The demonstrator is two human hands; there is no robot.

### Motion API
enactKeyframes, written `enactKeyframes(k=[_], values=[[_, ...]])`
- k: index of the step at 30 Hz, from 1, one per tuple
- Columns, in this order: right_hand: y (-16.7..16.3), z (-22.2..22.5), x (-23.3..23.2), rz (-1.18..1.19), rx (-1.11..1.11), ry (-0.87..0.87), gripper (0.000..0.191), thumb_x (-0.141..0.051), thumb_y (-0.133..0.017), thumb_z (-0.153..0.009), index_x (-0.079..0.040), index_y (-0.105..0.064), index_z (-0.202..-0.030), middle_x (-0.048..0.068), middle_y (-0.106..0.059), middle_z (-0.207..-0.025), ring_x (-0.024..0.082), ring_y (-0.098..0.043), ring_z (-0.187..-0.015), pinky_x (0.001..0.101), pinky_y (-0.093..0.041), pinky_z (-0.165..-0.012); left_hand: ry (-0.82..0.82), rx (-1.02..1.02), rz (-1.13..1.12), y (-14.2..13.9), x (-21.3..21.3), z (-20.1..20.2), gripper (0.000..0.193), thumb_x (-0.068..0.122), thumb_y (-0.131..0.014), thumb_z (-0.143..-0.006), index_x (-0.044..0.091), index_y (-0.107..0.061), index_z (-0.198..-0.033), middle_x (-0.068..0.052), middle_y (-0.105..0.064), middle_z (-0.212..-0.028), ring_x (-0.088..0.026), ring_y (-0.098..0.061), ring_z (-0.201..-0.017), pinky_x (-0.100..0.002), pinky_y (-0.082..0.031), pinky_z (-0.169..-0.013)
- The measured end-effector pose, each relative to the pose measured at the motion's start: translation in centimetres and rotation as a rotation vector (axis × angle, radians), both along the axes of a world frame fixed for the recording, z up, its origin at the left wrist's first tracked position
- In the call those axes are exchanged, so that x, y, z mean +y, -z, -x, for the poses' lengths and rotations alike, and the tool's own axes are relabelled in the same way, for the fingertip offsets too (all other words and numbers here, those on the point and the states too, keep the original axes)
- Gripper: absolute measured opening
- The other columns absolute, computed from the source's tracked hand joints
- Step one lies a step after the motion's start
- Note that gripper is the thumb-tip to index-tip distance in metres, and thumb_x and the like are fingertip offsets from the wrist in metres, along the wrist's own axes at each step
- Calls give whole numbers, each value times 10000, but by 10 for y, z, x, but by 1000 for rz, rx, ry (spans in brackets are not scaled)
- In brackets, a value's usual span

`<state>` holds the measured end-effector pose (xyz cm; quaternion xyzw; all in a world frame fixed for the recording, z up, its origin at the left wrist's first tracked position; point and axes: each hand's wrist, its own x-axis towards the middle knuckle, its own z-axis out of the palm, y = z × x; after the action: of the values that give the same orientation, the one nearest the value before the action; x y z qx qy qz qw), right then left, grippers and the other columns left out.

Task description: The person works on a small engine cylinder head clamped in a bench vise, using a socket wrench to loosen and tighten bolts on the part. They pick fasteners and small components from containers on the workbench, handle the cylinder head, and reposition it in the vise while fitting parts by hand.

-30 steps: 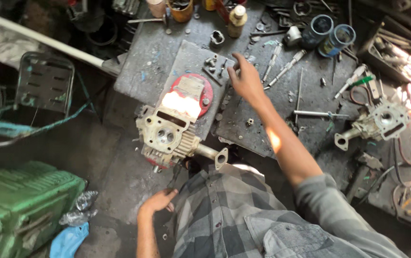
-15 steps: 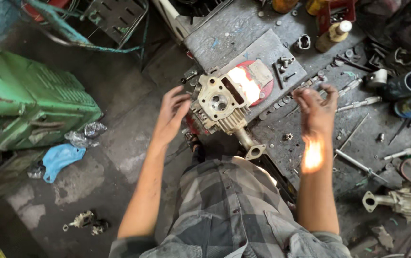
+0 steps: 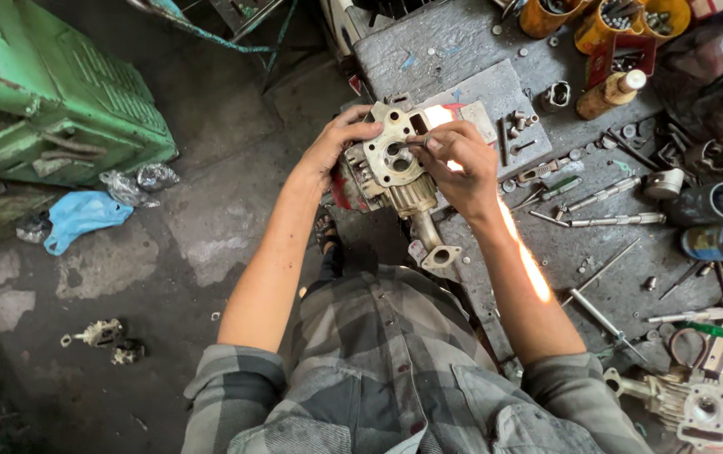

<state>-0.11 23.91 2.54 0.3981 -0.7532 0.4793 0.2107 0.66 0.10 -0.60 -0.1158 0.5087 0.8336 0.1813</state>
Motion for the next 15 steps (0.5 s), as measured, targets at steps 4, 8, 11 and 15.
enactKeyframes(k=[4,8,11,15], values=[[-8,1,1,-68,114,-21,316,52,-859,-909,-45,-559,-886,64,-745,-1031,269,-691,-956,394,-536,-835,1,10,42,3,1,-2,629,329,-787,-777,40,-642,-1317,-116,-725,-1162,-200,-699,-1052,-322,-549,-919],[-18,3,5,-258,303,-101,217,27,-806,-890,-52,-607,-921,36,-766,-1113,242,-666,-995,474,-461,-955,-32,40,68,0,3,-5,615,328,-779,-768,33,-663,-1295,-121,-736,-1138,-205,-708,-1040,-318,-551,-918],[-23,3,6,-315,324,-189,213,-15,-783,-795,-63,-663,-964,81,-746,-1202,283,-641,-1062,507,-420,-1012,-68,64,77,-3,6,-8,602,324,-779,-768,23,-677,-1279,-129,-739,-1123,-211,-707,-1035,-320,-548,-920],[-22,-4,2,-320,281,-140,240,-122,-747,-683,-69,-645,-894,104,-702,-1293,340,-586,-1198,575,-348,-1120,-70,67,129,-6,8,-9,623,347,-770,-739,35,-678,-1271,-134,-745,-1096,-222,-718,-1019,-326,-555,-898]])
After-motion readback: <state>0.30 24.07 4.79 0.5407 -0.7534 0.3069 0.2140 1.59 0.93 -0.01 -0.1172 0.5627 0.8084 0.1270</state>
